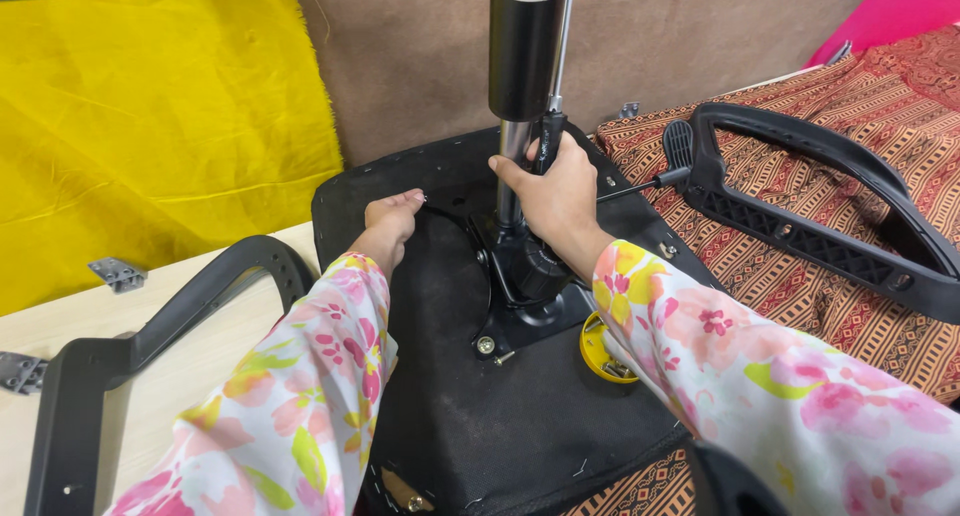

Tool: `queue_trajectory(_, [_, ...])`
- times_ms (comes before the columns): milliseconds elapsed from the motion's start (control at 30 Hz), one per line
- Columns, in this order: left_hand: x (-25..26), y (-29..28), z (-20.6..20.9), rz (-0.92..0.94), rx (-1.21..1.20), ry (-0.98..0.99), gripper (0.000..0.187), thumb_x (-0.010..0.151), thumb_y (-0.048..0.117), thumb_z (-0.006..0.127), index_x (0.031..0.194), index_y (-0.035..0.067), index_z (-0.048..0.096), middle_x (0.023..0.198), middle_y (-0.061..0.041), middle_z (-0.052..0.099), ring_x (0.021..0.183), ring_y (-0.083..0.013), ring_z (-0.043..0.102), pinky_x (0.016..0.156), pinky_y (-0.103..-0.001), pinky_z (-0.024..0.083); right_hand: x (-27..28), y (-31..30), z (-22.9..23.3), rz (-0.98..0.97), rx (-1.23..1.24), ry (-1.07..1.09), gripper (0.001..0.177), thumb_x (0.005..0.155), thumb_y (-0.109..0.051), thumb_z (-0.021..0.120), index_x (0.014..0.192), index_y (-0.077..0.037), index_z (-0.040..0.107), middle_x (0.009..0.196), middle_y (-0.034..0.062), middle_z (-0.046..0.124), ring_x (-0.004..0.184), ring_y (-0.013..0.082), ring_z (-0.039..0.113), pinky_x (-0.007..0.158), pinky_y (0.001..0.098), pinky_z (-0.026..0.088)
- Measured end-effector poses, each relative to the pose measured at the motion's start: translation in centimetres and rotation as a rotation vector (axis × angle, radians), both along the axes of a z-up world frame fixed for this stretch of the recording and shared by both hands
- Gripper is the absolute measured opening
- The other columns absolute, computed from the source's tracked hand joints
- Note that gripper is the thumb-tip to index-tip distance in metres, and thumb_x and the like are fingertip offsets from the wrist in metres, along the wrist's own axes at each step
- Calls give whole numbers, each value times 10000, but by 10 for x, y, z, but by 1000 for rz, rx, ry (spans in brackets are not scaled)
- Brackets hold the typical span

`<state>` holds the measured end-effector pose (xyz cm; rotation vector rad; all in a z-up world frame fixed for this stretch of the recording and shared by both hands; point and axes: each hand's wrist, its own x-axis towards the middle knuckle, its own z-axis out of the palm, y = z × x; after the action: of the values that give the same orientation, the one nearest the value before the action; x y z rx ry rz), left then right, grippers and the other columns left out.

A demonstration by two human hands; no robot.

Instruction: The person uses a screwdriver to tighten screws into the underside of an overturned office chair seat, securing the central gas lift mechanism. The person then adjusts the height of the chair by operating the lift lever.

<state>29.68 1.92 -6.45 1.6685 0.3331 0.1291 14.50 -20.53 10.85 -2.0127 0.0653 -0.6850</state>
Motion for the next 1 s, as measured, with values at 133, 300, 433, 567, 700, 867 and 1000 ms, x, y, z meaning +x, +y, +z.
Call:
queue_trajectory(133, [13, -6, -5, 46, -2, 49, 187, 908, 185, 778, 1038, 53, 800, 1006, -58, 786, 946, -117, 683, 907, -285, 514, 0, -1, 1, -4, 3, 36, 475, 719, -324, 927, 805, -76, 531, 687, 36, 627, 622, 130, 604, 626, 327, 521])
queue_trajectory(300, [16, -7, -3, 67, -55, 7, 165, 884, 153, 777, 1001, 41, 804, 1013, -77, 795, 954, -138, 697, 912, -291, 525, -1, -1, 2, 13, 11, 35, 468, 725, -319, 925, 799, -79, 531, 676, 21, 624, 612, 111, 602, 614, 314, 521])
queue_trajectory(433, [12, -6, 4, 70, 45, 86, 125, 876, 142, 775, 965, 62, 810, 1018, -78, 794, 970, -161, 709, 919, -307, 520, -1, -1, 3, 23, 17, 36, 465, 728, -318, 925, 796, -78, 533, 670, 15, 616, 610, 101, 591, 607, 309, 519])
queue_trajectory(567, [9, -6, 12, 84, 47, 127, 122, 830, 72, 798, 946, 94, 831, 1018, -97, 772, 993, -188, 692, 938, -313, 513, -2, -1, 3, 22, 34, 54, 464, 728, -320, 920, 802, -80, 530, 662, 14, 605, 599, 102, 571, 594, 312, 511])
queue_trajectory(700, [8, -10, 21, 136, 13, 126, 162, 752, 43, 805, 914, 40, 801, 965, -112, 789, 953, -218, 738, 898, -334, 560, -2, -1, 3, 14, 16, 48, 467, 729, -325, 921, 802, -76, 533, 665, 17, 604, 603, 108, 576, 601, 317, 510])
queue_trajectory(867, [2, -8, 39, 129, 116, 281, 272, 790, 112, 836, 978, -59, 739, 998, -168, 764, 941, -258, 745, 878, -362, 562, -2, -1, 2, 24, 23, 21, 467, 728, -327, 921, 805, -77, 535, 677, 14, 614, 620, 105, 590, 613, 312, 516])
queue_trajectory(1000, [1, -8, 45, 65, 102, 292, 271, 822, 120, 805, 1032, -38, 742, 1060, -172, 752, 939, -264, 724, 876, -372, 547, -1, -1, 2, 12, 19, 46, 466, 727, -330, 920, 806, -79, 535, 676, 14, 614, 617, 108, 591, 609, 313, 511])
